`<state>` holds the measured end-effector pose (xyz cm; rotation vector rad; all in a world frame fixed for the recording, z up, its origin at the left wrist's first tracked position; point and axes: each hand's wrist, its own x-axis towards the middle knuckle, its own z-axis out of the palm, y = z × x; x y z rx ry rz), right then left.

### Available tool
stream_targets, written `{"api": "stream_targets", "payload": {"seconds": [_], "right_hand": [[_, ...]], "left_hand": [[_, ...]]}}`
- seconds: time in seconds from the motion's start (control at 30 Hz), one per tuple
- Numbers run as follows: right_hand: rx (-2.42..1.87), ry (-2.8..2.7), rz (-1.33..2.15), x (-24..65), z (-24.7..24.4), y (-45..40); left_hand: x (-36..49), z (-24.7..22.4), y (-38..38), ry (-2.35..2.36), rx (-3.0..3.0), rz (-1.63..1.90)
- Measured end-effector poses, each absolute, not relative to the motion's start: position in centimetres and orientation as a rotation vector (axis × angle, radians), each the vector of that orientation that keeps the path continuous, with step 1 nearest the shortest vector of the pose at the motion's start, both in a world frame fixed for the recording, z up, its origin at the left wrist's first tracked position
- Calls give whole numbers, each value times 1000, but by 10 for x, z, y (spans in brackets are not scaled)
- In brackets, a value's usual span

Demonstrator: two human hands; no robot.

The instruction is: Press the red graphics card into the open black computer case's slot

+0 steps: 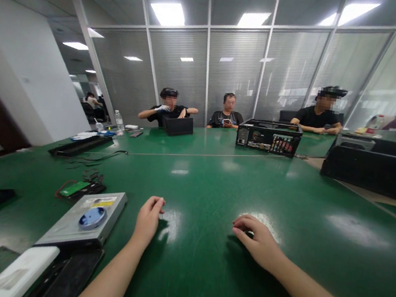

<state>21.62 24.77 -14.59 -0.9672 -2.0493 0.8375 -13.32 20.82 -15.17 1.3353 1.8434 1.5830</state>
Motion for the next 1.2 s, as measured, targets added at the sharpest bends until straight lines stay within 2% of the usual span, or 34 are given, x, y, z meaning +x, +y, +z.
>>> {"api": "stream_targets", "payload": {"seconds": [0.8,1.2], "right_hand": [[-958,-2096,837,214,-144,245],[-873,-2203,550,181,-136,220]], "left_hand": [[-132,-147,207,1861,1314,1594],[-139,-154,211,1955,1170,1721]]}}
